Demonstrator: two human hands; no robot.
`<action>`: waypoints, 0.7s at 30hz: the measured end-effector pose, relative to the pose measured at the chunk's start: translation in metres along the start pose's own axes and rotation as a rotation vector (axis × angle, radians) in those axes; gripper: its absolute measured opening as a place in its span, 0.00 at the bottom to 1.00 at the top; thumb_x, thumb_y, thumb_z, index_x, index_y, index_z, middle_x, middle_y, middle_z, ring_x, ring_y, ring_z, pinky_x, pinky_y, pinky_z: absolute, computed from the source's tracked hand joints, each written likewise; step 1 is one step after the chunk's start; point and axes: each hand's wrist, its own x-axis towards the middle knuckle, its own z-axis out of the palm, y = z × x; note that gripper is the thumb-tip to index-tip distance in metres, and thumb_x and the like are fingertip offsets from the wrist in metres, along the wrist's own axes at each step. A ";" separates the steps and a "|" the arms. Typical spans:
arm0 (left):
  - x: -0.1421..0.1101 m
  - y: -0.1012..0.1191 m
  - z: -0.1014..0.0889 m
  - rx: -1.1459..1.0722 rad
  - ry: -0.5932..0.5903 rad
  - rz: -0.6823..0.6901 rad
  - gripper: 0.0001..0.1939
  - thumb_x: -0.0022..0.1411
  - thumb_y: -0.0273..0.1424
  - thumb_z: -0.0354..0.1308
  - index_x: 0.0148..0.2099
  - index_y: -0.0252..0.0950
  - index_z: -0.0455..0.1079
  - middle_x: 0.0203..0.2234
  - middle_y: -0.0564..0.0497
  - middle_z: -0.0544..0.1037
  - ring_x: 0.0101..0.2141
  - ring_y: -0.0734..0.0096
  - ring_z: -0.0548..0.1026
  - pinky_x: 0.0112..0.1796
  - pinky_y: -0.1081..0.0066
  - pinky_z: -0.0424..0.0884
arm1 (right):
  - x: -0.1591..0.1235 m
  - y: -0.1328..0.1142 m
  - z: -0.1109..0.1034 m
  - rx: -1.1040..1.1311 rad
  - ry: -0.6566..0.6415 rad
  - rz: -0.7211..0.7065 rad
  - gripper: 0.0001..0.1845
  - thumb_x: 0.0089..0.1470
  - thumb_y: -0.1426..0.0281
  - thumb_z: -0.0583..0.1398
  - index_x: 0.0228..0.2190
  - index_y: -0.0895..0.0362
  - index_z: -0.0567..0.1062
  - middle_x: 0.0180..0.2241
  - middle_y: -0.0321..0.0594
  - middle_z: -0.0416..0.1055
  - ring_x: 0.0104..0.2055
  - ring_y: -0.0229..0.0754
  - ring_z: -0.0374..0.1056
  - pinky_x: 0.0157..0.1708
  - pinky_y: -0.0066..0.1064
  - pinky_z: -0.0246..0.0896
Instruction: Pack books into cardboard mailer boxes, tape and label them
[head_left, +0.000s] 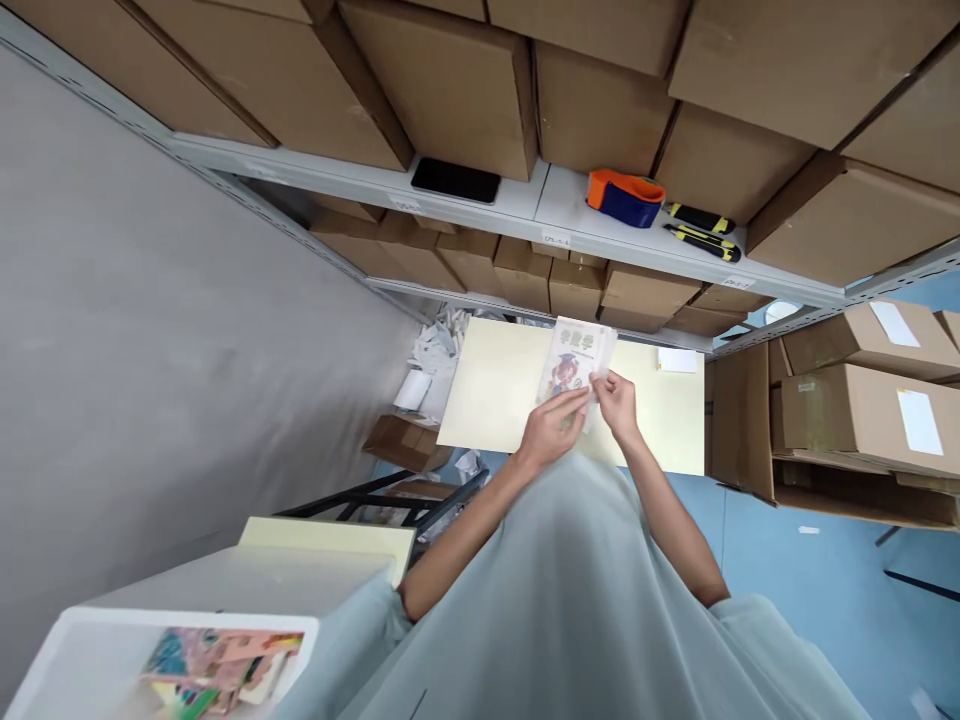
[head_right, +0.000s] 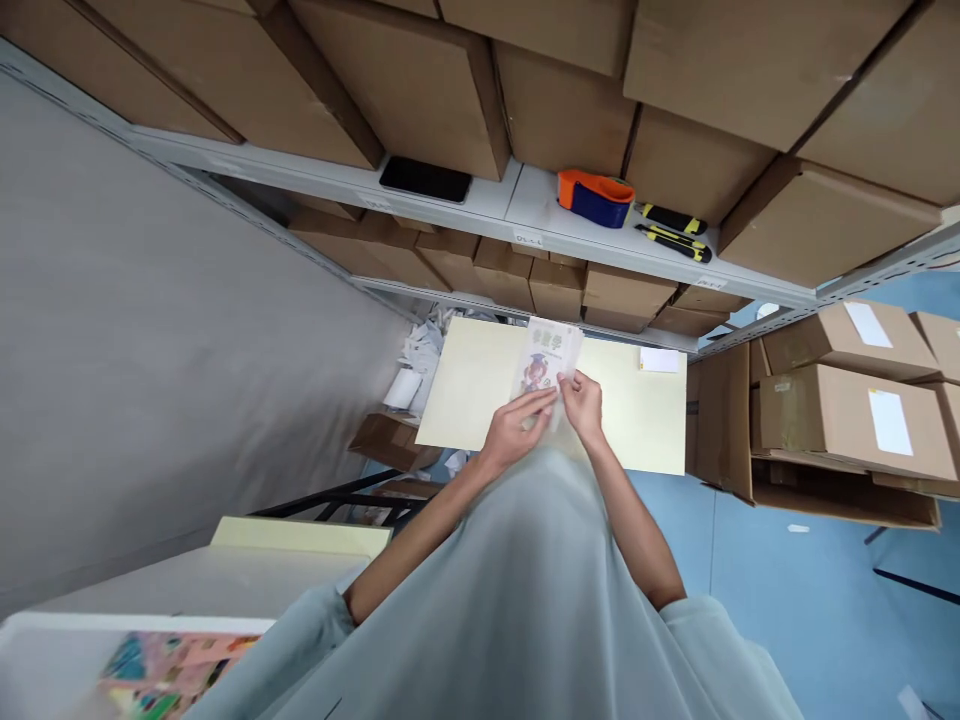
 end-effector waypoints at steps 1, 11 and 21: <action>-0.002 -0.011 -0.018 -0.039 0.053 -0.063 0.18 0.76 0.34 0.55 0.61 0.44 0.79 0.58 0.45 0.82 0.58 0.59 0.80 0.61 0.59 0.77 | 0.001 -0.003 0.004 -0.005 -0.024 0.004 0.34 0.52 0.37 0.65 0.37 0.57 0.81 0.32 0.43 0.82 0.35 0.49 0.77 0.35 0.36 0.73; 0.007 -0.133 -0.142 -0.766 -0.144 -0.620 0.32 0.54 0.54 0.75 0.50 0.33 0.81 0.47 0.39 0.86 0.51 0.49 0.84 0.55 0.56 0.79 | -0.022 -0.025 0.074 0.025 -0.194 0.045 0.33 0.51 0.38 0.70 0.37 0.57 0.83 0.29 0.39 0.79 0.31 0.44 0.72 0.30 0.33 0.67; 0.002 -0.153 -0.210 -0.635 -0.122 -0.378 0.25 0.55 0.53 0.76 0.42 0.37 0.83 0.42 0.42 0.87 0.47 0.51 0.85 0.54 0.54 0.79 | -0.044 -0.022 0.120 -0.016 -0.148 -0.117 0.29 0.51 0.42 0.73 0.39 0.54 0.89 0.41 0.42 0.86 0.46 0.55 0.82 0.50 0.45 0.78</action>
